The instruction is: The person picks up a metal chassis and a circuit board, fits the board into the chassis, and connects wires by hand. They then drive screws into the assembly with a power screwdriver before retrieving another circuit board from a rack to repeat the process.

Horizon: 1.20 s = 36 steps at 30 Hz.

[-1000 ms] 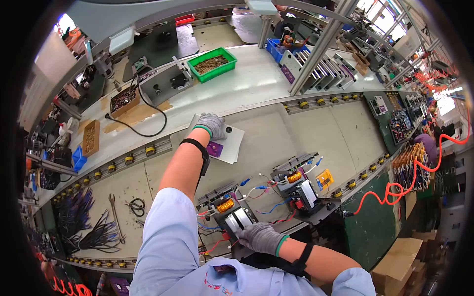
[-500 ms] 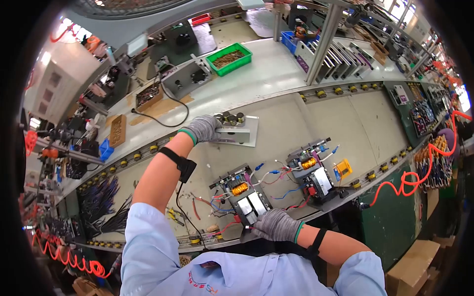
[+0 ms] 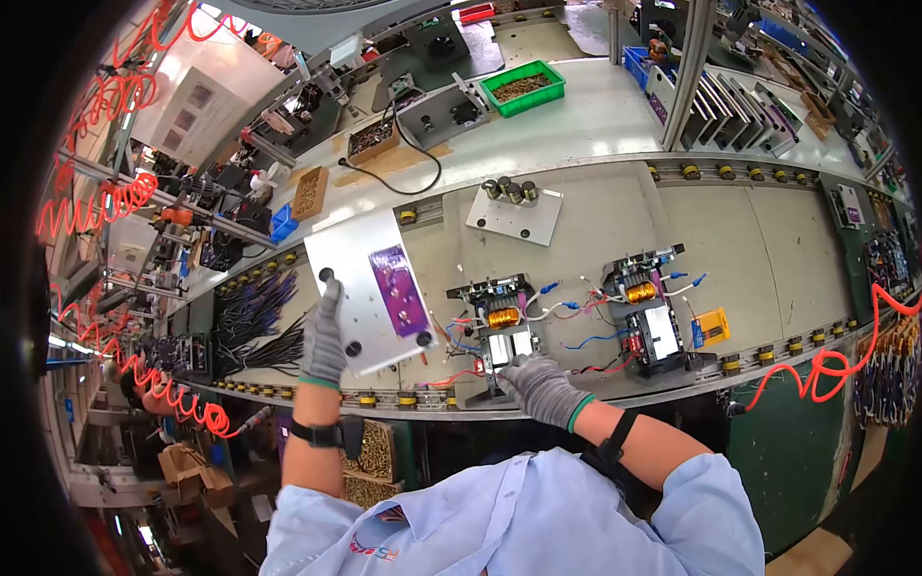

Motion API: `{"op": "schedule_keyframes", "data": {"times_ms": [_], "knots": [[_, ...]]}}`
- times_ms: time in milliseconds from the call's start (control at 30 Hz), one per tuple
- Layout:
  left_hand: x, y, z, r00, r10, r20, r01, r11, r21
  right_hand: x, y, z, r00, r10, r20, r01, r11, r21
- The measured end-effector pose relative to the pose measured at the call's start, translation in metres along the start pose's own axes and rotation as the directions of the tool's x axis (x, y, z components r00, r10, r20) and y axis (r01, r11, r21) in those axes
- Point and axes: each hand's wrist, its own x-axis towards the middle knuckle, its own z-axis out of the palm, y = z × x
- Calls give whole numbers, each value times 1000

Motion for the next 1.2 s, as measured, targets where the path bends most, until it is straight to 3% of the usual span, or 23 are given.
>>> {"op": "schedule_keyframes", "data": {"times_ms": [33,67,100,133,167,233,267,333,500,567,600,633,767,800,833,900,1000,1033,1100,1133,1200], "knots": [[-20,-13,11,999,-40,-35,36,993,-113,4,4,-7,1000,-4,3,4,1000,-1],[-33,-26,23,986,-114,-119,91,979,-183,7,8,-13,999,34,2,-34,986,164],[-39,-46,24,978,-186,-98,153,950,-272,9,11,-20,997,76,13,-76,943,325],[-46,-55,31,977,-206,-52,176,922,-345,13,3,-33,946,278,167,-324,777,540],[-53,-64,39,976,-219,-7,196,887,-419,12,9,-26,937,294,190,-335,592,733],[-57,-77,53,973,-226,34,215,851,-479,18,13,-19,935,313,168,-298,433,851],[-57,-83,58,972,-230,52,224,826,-518,20,14,-21,936,307,173,-301,440,846],[-60,-90,67,969,-239,63,233,796,-559,20,12,-25,873,404,274,-462,503,731],[-61,-108,72,965,-261,18,233,824,-517,12,22,-9,916,304,263,-385,475,792],[-56,-130,66,970,-242,-14,204,848,-490,8,19,-17,904,232,358,-416,289,862],[-55,-138,61,977,-199,-82,161,928,-336,5,20,-18,904,228,361,-418,291,861],[-55,-144,59,980,-144,-140,120,979,-168,1,23,-20,906,173,386,-417,214,883],[-65,-157,65,973,-146,-178,120,982,-149,-6,22,-25,870,121,478,-481,-1,877],[-68,-155,68,974,-153,-166,122,975,-186,-8,24,-23,870,124,478,-481,-5,877],[-69,-155,69,974,-155,-164,125,975,-183,-9,27,-21,884,134,448,-459,67,886],[-68,-154,69,972,-170,-163,160,984,-76,-11,32,-20,898,140,417,-435,142,889],[-67,-153,72,975,-125,-181,130,991,12,-17,44,-15,925,-60,376,-377,4,926],[-68,-148,75,975,-125,-184,129,992,12,-17,44,-15,924,-62,377,-378,5,926],[-70,-140,85,968,-114,-226,126,991,40,-18,44,-17,896,16,444,-438,-132,889],[-69,-143,90,980,0,-198,-6,999,-32,-16,64,11,911,103,399,-402,10,915],[-60,-144,93,987,51,-155,-50,999,9,-11,23,-31,888,143,436,-436,-33,899]]}}
